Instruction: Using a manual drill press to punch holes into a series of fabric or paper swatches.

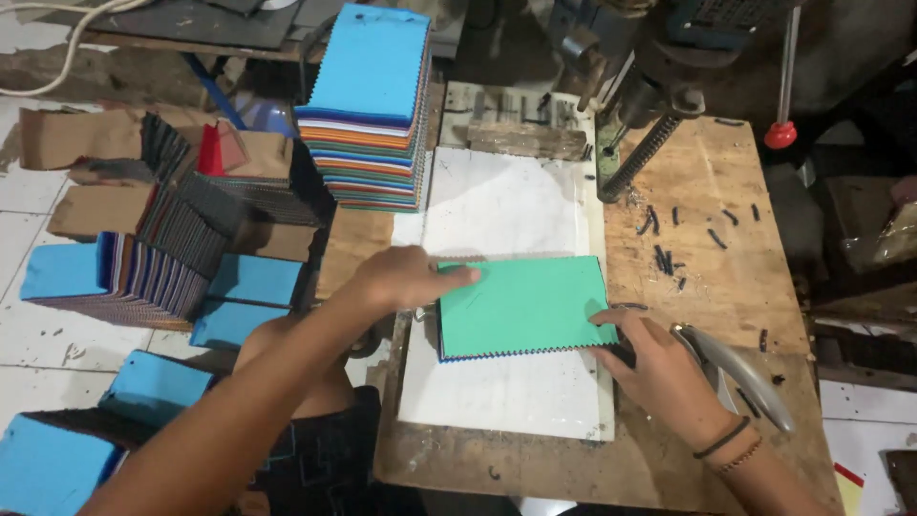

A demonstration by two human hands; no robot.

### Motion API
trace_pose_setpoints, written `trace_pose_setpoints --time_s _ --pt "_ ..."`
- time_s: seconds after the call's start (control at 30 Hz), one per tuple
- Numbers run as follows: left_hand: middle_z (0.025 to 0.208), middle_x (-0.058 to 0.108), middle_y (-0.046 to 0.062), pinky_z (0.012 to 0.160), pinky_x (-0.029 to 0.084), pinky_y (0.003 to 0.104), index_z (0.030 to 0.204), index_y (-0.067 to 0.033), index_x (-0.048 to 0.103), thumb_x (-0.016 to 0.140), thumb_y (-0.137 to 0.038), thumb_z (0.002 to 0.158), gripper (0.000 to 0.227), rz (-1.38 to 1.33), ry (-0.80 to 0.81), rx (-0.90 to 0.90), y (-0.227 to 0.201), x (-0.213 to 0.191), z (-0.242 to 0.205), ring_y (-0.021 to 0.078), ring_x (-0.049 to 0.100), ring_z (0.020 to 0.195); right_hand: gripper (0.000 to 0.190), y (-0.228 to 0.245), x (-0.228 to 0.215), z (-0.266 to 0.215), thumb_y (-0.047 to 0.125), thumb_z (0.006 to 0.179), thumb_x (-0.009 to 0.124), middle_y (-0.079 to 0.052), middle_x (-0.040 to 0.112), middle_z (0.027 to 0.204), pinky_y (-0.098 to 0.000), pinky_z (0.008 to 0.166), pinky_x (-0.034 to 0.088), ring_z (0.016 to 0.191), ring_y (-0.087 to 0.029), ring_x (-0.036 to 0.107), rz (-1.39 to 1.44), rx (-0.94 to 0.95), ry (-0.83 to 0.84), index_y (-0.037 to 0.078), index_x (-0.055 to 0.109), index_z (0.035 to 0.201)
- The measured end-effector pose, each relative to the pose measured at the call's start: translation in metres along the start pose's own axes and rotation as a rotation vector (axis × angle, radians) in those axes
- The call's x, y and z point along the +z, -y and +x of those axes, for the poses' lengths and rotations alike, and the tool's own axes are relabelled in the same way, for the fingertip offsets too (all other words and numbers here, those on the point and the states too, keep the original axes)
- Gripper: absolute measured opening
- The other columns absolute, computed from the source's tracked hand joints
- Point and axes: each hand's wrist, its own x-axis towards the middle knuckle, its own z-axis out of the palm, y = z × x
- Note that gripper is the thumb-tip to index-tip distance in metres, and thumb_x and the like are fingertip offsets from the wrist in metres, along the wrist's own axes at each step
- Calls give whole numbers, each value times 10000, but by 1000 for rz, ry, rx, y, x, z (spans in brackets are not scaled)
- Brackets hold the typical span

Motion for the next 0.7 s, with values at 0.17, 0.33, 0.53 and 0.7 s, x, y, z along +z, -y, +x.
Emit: trace_pose_setpoints --time_s 0.17,0.33,0.53,0.7 --pt "496 363 -7 562 318 296 544 -180 317 752 -719 800 739 -88 44 -17 6 -4 23 141 345 445 466 0 1 -1 359 876 743 -27 739 1087 -373 554 571 787 -208 701 -36 39 -3 192 582 1279" --pt "1389 673 159 930 563 334 1363 -33 652 677 -637 744 865 -263 104 -61 3 -15 -4 238 706 1170 439 4 0 -2 324 895 724 -30 713 1179 -394 570 576 810 -228 684 -24 22 -4 166 570 1275" --pt "1197 741 129 994 485 335 1375 -95 682 661 -656 749 840 -233 128 -87 -1 -17 -12 252 664 1175 456 2 2 -1 343 894 724 -70 713 1206 -421 617 611 901 -255 719 -18 -18 -34 163 570 1283" --pt "1214 742 137 951 497 330 1230 -64 687 678 -624 753 736 -224 148 -80 2 -14 -9 242 675 1153 456 11 -5 2 335 903 714 -59 696 1244 -424 608 591 871 -255 707 -11 1 -6 150 562 1291"
